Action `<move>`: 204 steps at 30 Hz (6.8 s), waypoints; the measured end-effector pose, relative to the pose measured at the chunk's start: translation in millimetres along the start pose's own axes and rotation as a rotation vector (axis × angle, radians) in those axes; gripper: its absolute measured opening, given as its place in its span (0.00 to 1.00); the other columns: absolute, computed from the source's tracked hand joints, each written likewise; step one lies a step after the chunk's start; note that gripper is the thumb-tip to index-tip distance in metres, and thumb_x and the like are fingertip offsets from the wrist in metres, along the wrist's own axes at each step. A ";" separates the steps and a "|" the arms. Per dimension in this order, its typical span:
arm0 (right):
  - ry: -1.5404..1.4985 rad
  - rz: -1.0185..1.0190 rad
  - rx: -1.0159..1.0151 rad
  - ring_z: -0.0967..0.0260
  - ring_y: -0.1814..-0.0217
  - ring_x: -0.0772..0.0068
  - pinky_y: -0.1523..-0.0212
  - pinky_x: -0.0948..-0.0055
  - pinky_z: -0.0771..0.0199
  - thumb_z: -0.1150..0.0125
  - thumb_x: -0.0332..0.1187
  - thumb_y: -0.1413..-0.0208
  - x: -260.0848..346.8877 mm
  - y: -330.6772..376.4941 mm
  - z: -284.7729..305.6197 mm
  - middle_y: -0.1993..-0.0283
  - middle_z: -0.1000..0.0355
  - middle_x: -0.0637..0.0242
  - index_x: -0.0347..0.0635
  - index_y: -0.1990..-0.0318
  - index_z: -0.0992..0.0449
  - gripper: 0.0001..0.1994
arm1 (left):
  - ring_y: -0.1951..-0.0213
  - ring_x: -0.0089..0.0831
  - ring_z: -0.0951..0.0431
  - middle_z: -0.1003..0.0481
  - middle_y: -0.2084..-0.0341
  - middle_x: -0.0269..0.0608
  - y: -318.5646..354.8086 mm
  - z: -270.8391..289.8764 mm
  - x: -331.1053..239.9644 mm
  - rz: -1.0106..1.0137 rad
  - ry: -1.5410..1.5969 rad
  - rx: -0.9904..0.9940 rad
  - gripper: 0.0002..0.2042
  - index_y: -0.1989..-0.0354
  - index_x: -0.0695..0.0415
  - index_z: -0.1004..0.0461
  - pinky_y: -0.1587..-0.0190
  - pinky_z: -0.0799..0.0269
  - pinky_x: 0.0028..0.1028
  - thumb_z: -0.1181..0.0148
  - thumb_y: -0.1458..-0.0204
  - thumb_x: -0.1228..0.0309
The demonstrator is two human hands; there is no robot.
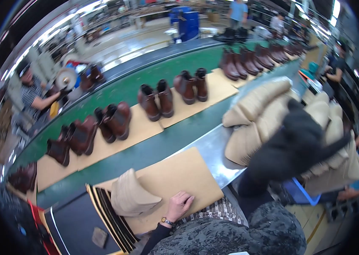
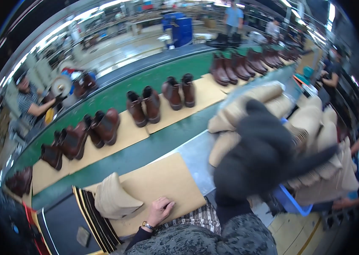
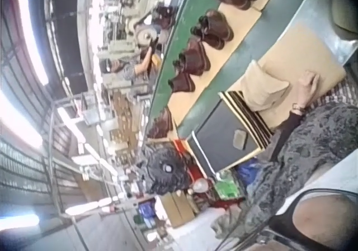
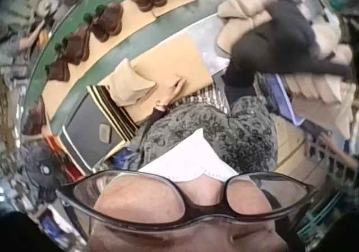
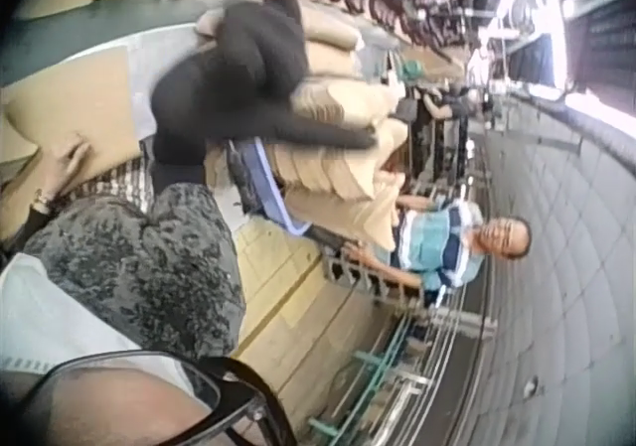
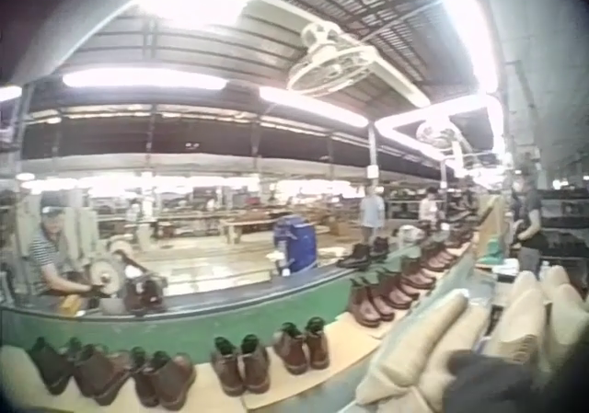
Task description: Inspecting and organizing shoe components and finished boots at a factory conveyor belt.
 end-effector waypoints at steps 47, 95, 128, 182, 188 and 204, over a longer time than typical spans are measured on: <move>-0.456 -0.297 0.380 0.34 0.47 0.65 0.45 0.65 0.30 0.51 0.36 0.35 -95.8 120.5 -69.3 0.47 0.33 0.60 0.40 0.35 0.38 0.22 | 0.72 0.44 0.28 0.33 0.78 0.45 10.6 -6.8 -3.4 -0.144 0.034 -0.040 0.12 0.73 0.63 0.31 0.69 0.32 0.38 0.44 0.42 0.68; 0.206 -0.305 1.219 0.30 0.64 0.54 0.60 0.58 0.33 0.34 0.37 0.50 -137.7 360.8 -101.2 0.69 0.27 0.58 0.40 0.65 0.22 0.10 | 0.71 0.44 0.28 0.33 0.78 0.46 7.4 -7.5 -4.7 -0.116 0.024 -0.059 0.11 0.74 0.63 0.32 0.68 0.32 0.38 0.42 0.43 0.70; 0.197 -0.312 1.223 0.29 0.65 0.52 0.60 0.58 0.31 0.35 0.36 0.50 -134.4 354.8 -102.0 0.69 0.25 0.57 0.38 0.65 0.21 0.11 | 0.71 0.46 0.29 0.33 0.78 0.46 6.1 -7.7 -7.7 -0.097 0.044 -0.030 0.13 0.75 0.62 0.32 0.67 0.32 0.40 0.44 0.42 0.67; 0.180 -0.328 1.574 0.31 0.49 0.59 0.49 0.52 0.29 0.47 0.50 0.37 -203.1 417.7 -80.0 0.40 0.34 0.53 0.45 0.30 0.47 0.33 | 0.73 0.49 0.28 0.28 0.79 0.48 3.3 -22.6 7.3 -0.107 -0.068 -0.058 0.11 0.76 0.60 0.29 0.71 0.33 0.40 0.41 0.47 0.66; 0.244 -0.582 1.895 0.53 0.28 0.64 0.32 0.55 0.50 0.46 0.51 0.39 -176.1 420.5 -92.3 0.26 0.54 0.55 0.56 0.29 0.48 0.33 | 0.71 0.46 0.26 0.26 0.76 0.46 18.6 -30.9 2.0 -0.134 -0.216 -0.037 0.10 0.73 0.57 0.25 0.70 0.31 0.39 0.39 0.45 0.64; 0.106 -0.369 1.155 0.29 0.64 0.55 0.57 0.59 0.33 0.35 0.41 0.50 -138.8 367.9 -107.5 0.70 0.25 0.60 0.44 0.67 0.20 0.11 | 0.73 0.38 0.26 0.29 0.77 0.41 -3.9 0.2 -22.4 -0.088 -0.074 0.068 0.06 0.73 0.59 0.26 0.70 0.28 0.33 0.37 0.49 0.72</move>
Point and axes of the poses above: each hand's wrist, its own y-axis away from the middle knuckle, its own z-axis out of the back of the hand, x = y × z, the point moved 9 cm from there along -y, towards the middle knuckle
